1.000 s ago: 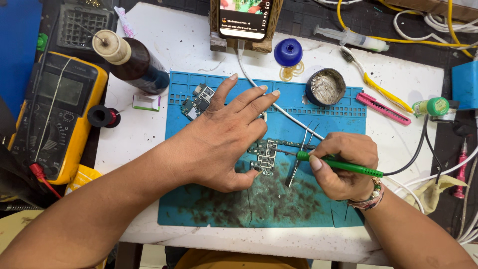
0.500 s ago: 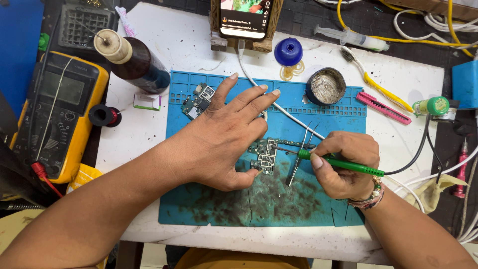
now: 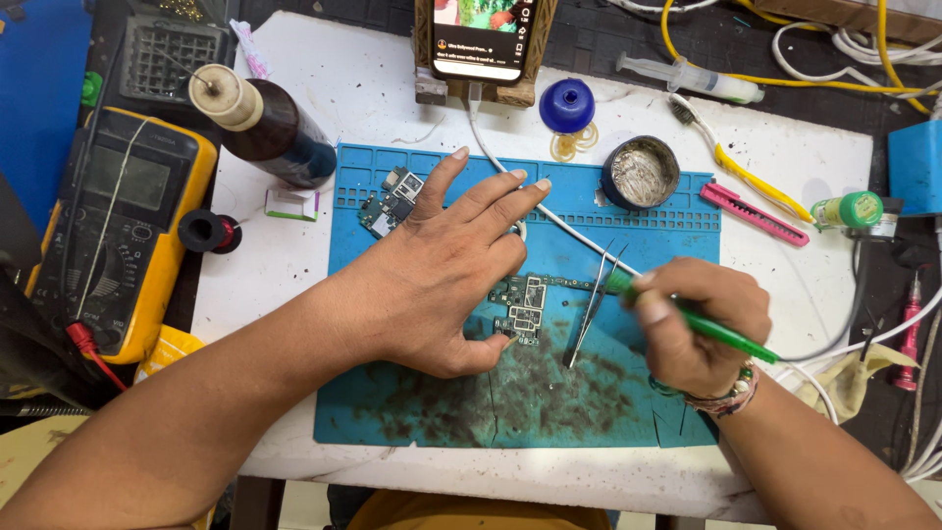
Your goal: The person uses a soldering iron to apply solder to a circuit board and manipulates small components with tweezers on a blue mat.
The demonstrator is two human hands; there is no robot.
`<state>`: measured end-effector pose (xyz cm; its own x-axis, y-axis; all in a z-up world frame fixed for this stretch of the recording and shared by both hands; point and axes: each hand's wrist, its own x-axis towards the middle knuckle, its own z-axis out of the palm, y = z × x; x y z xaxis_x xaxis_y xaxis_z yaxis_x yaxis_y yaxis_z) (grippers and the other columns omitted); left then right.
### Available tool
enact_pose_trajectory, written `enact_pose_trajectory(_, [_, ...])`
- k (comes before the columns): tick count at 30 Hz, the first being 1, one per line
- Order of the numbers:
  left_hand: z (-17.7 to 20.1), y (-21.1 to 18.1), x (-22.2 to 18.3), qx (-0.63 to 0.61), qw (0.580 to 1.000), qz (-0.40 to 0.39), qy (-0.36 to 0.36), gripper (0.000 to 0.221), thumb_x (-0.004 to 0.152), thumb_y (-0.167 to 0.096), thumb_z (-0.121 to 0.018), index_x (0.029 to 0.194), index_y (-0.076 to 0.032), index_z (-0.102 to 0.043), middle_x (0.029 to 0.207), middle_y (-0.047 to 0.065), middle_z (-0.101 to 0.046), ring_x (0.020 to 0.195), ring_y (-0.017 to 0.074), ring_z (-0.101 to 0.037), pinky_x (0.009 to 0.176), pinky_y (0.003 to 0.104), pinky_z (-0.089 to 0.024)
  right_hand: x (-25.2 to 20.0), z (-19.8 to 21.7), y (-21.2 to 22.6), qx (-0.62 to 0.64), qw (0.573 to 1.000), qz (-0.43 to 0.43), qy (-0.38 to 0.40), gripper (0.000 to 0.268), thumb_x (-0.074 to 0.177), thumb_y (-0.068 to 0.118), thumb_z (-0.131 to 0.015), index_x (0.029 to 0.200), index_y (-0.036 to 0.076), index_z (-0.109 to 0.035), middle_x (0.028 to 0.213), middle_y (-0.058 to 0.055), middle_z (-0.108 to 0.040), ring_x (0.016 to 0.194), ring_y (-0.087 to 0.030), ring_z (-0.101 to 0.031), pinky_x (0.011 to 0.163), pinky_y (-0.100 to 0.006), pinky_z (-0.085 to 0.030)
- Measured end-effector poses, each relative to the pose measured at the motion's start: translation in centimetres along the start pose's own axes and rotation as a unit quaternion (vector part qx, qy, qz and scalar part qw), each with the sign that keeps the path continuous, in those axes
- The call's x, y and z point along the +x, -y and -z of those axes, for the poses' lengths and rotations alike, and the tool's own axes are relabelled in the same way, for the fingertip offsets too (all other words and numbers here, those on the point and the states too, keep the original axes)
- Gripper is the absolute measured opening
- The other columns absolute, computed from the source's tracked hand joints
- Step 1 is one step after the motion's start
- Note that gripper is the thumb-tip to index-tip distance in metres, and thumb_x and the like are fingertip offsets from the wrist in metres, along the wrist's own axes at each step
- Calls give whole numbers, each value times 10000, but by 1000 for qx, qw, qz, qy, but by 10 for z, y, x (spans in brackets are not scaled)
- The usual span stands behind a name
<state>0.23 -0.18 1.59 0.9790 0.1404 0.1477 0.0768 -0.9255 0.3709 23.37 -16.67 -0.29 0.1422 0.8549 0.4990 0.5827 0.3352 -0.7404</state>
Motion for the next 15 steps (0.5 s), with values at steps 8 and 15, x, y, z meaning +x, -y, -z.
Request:
enact_pose_trajectory(8, [2,-1,0,-7,1000,2,-5,616,657,-513,-767,924,20,-617,1511,306,-387,1474,420,-267,1193,661,-43,19,-14,13,-137,988,-61,33,544,866,157,-851,1270,0,-523,1017,-88,-724,692,-114,-647,591,-234,-531])
enact_pose_trajectory(15, [1,-1,0,-7,1000,0,-12,629,647,-509,-770,940,26,-617,1513,302,-390,1473,417,-274,1193,664,-49,12,-19,22,-193,974,-88,85,573,812,97,-847,1249,42,-482,1046,-51,-742,591,-93,-673,515,-253,-521])
